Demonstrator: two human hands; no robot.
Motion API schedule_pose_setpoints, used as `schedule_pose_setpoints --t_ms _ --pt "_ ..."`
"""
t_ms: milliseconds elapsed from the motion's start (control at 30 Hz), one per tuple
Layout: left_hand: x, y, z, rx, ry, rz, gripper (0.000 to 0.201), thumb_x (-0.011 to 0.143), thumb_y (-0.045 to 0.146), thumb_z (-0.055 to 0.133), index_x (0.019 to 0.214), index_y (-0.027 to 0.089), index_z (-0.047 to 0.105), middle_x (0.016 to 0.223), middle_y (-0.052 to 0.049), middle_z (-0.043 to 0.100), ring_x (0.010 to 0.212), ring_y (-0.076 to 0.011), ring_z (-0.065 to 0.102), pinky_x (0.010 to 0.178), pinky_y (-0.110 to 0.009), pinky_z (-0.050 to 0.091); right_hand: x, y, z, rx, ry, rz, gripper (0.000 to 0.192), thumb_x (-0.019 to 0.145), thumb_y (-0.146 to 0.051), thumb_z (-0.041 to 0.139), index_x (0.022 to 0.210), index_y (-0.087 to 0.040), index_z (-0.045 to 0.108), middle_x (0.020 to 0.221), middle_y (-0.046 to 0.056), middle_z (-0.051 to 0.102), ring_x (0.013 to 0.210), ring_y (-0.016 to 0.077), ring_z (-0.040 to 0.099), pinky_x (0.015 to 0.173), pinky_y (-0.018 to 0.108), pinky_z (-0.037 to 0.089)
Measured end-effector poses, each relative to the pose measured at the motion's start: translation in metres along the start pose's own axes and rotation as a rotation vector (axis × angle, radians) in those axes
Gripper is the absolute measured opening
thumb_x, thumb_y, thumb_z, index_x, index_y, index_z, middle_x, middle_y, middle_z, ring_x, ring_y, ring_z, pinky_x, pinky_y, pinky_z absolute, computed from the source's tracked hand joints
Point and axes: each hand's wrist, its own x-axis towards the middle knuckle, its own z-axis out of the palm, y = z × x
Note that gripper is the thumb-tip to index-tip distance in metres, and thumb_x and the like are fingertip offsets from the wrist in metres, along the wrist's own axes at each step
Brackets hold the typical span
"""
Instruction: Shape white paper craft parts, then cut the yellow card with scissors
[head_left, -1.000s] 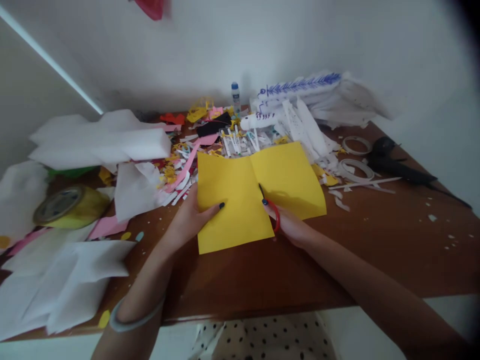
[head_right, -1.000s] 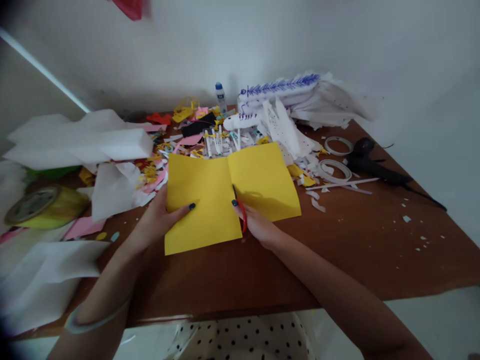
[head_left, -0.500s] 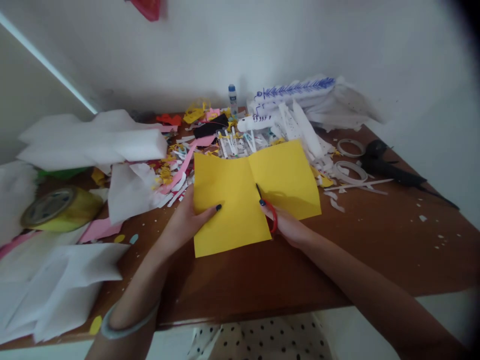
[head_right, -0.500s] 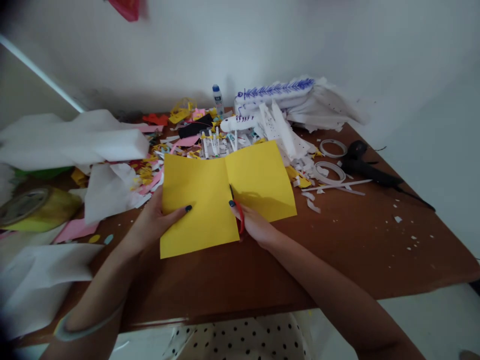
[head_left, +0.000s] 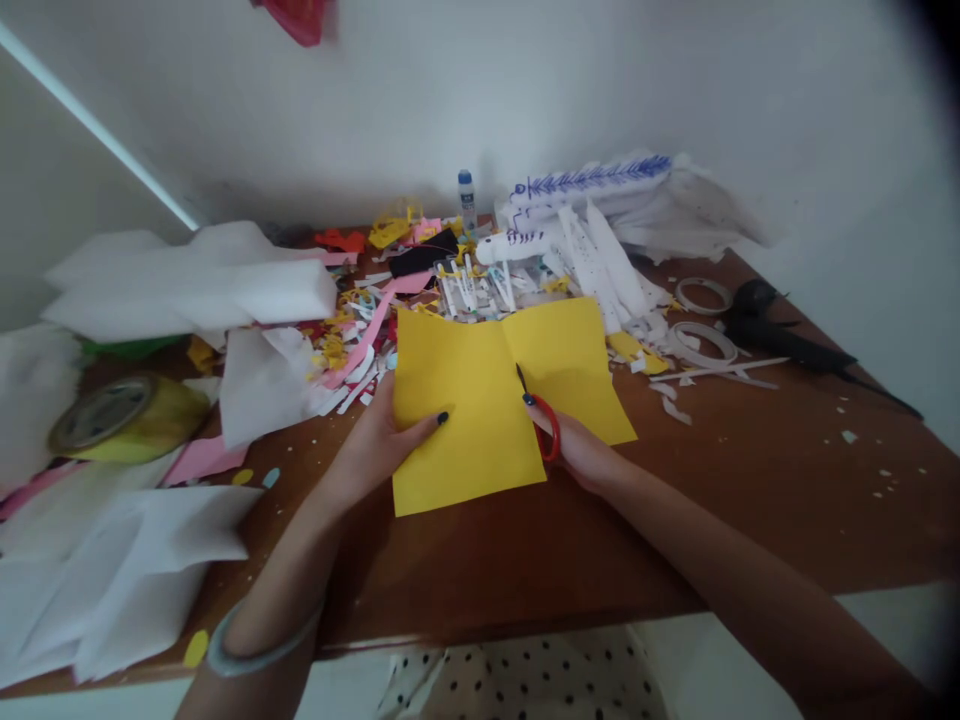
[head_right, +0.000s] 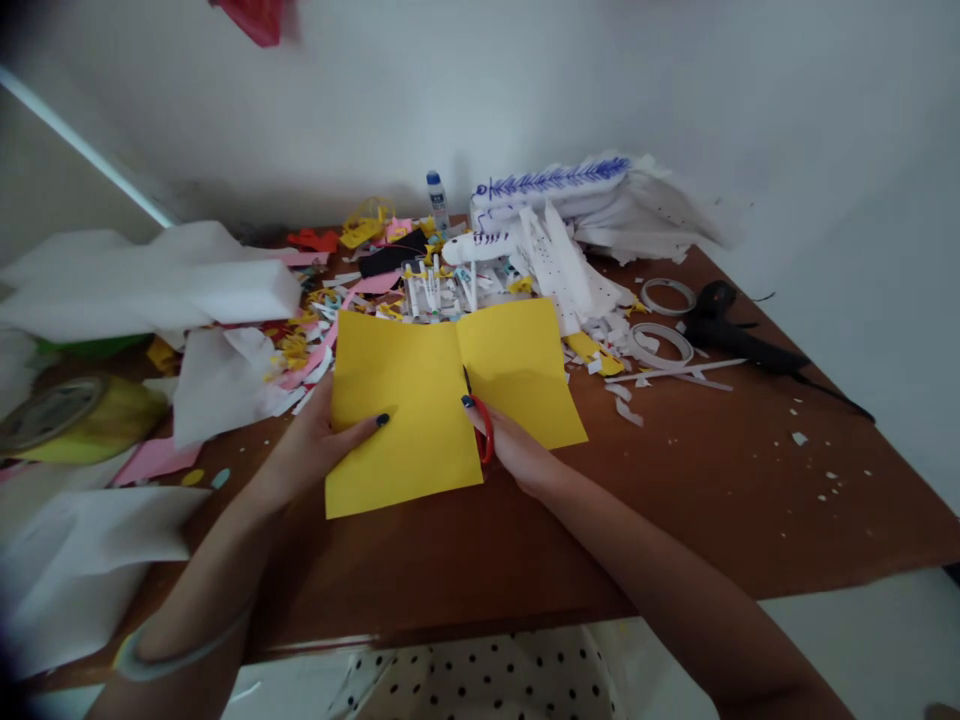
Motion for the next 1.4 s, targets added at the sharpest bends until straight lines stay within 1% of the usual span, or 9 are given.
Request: schedule_pose_setpoints --t_ms 133,200,333,467,667,800,967,1267,1400 --pt "-0.0001 -0.0005 0.0012 -0.025 -0.004 -0.013 0.071 0.074 0.045 0.071 0.132 0.023 0.038 0.128 -0.012 0.059 0.098 -0.0265 0.068 0.072 -0.035 0.062 -0.0008 0.0004 -0.0007 -0.010 0.005 -0.007 0.045 0.088 -0.058 0.048 0.117 -0.026 0.062 0.096 0.004 0.069 0.073 0.0161 0.062 0.063 0.027 0.050" --pt "0.0008 -0.0017 0.0013 -0.029 -0.009 -0.018 0.071 0.074 0.045 0.071 0.132 0.022 0.038 0.127 -0.013 0.059 0.096 -0.0270 0.068 0.070 -0.035 0.062 -0.0002 0.0017 -0.0006 -0.024 0.019 -0.009 0.047 0.087 -0.060 0.049 0.118 -0.027 0.062 0.100 0.004 0.069 0.077 0.0170 0.064 0.066 0.028 0.050" --pt "0.0027 -0.0040 0.0011 0.006 0.003 0.003 0.069 0.074 0.045 0.071 0.131 0.021 0.041 0.129 -0.013 0.058 0.100 -0.0277 0.067 0.072 -0.036 0.062 0.0013 0.0029 0.0007 -0.006 0.015 -0.011 0.051 0.084 -0.063 0.050 0.118 -0.027 0.062 0.098 0.005 0.070 0.076 0.0171 0.064 0.065 0.028 0.050" --pt "0.0013 -0.0010 0.0015 0.013 -0.014 0.026 0.067 0.076 0.045 0.069 0.132 0.021 0.040 0.128 -0.012 0.058 0.100 -0.0266 0.067 0.072 -0.034 0.062 0.0013 0.0026 0.0019 0.016 0.028 -0.006 0.050 0.083 -0.063 0.052 0.115 -0.026 0.063 0.096 0.006 0.070 0.073 0.0174 0.063 0.063 0.028 0.049" --pt "-0.0003 -0.0002 0.0022 0.070 0.014 0.029 0.066 0.075 0.045 0.070 0.130 0.022 0.042 0.127 -0.011 0.059 0.103 -0.0262 0.066 0.076 -0.033 0.061 0.0001 0.0013 0.0021 0.065 0.010 0.014 0.047 0.086 -0.062 0.048 0.113 -0.026 0.063 0.102 0.005 0.070 0.084 0.0192 0.065 0.069 0.029 0.049" --pt "-0.0002 -0.0036 0.0034 0.035 -0.009 0.018 0.068 0.075 0.045 0.070 0.131 0.021 0.040 0.126 -0.012 0.059 0.101 -0.0262 0.066 0.073 -0.033 0.061 -0.0001 0.0016 0.0011 0.057 -0.018 -0.001 0.052 0.085 -0.064 0.047 0.115 -0.025 0.062 0.097 0.006 0.070 0.079 0.0200 0.065 0.069 0.032 0.050" --pt "-0.0029 -0.0001 0.0032 0.028 -0.017 0.050 0.065 0.078 0.042 0.068 0.132 0.022 0.039 0.129 -0.011 0.057 0.103 -0.0250 0.065 0.075 -0.031 0.060 -0.0004 0.0027 0.0009 0.027 0.019 -0.004 0.050 0.084 -0.063 0.052 0.115 -0.026 0.063 0.105 0.006 0.069 0.087 0.0207 0.065 0.072 0.032 0.050" --pt "-0.0025 -0.0020 0.0019 0.043 -0.028 0.044 0.067 0.078 0.042 0.068 0.135 0.022 0.037 0.132 -0.011 0.055 0.104 -0.0258 0.065 0.078 -0.034 0.060 -0.0012 0.0010 0.0011 0.077 -0.025 0.008 0.054 0.085 -0.064 0.048 0.117 -0.023 0.062 0.098 0.006 0.071 0.081 0.0196 0.066 0.066 0.029 0.048" --pt "-0.0025 -0.0023 0.0026 0.077 -0.023 0.071 0.071 0.077 0.041 0.068 0.137 0.019 0.037 0.132 -0.013 0.054 0.111 -0.0278 0.061 0.085 -0.036 0.058 0.0005 0.0010 -0.0020 0.061 -0.018 0.015 0.053 0.084 -0.063 0.049 0.116 -0.023 0.063 0.095 0.007 0.071 0.082 0.0206 0.066 0.066 0.030 0.049"
